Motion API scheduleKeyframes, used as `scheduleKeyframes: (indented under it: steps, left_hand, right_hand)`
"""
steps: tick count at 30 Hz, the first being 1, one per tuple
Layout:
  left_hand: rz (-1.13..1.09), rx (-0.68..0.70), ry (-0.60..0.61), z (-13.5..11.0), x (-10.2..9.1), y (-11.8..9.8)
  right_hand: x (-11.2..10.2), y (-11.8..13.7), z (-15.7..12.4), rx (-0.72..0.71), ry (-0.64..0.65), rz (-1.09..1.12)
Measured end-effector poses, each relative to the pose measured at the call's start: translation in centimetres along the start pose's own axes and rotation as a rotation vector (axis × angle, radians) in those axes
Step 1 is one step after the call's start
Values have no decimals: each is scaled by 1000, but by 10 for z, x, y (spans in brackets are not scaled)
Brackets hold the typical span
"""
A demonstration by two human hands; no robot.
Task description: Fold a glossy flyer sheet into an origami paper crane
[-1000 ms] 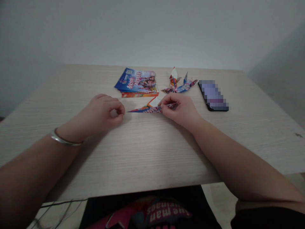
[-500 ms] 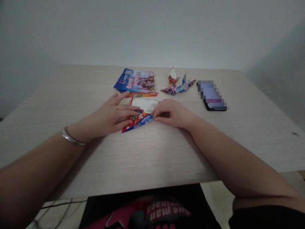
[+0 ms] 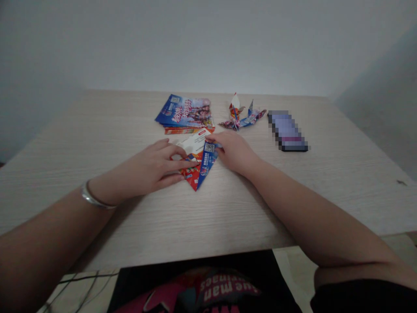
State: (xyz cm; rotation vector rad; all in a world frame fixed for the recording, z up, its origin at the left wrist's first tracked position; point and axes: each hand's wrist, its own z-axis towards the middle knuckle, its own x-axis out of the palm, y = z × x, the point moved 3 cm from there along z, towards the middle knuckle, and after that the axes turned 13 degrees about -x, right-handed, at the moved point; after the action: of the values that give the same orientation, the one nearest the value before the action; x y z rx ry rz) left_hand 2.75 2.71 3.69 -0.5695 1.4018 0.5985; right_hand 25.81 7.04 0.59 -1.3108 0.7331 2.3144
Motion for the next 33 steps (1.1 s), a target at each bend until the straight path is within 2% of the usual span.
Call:
scheduleKeyframes:
  steps: [4, 7, 14, 18, 22, 24, 26, 28, 31, 33]
  left_hand:
    - [5, 9, 21, 1, 0, -7]
    - [10, 4, 26, 3, -1, -10]
    - [16, -81, 18, 4, -4, -10]
    - [25, -100, 47, 4, -6, -10]
    - [7, -122, 96, 4, -5, -9]
    - [-24, -104, 81, 3, -5, -9]
    - [-55, -70, 53, 2, -4, -9]
    - [-76, -50, 33, 1, 0, -8]
    - [-109, -95, 31, -1, 8, -4]
    - [-137, -144, 45, -2, 13, 0]
  right_hand:
    - [-1, -1, 2, -61, -34, 132]
    - [-1, 2, 3, -111, -3, 196]
    - [4, 14, 3, -136, 42, 118]
    - [-2, 20, 4, -59, -9, 91]
    - [-8, 16, 4, 169, -79, 141]
    - [-9, 10, 2, 231, -118, 140]
    - [-7, 4, 2, 187, -128, 119]
    - [-4, 0, 2, 28, -108, 102]
    - [-2, 0, 2, -164, -43, 94]
    - [-1, 3, 1, -217, 12, 63]
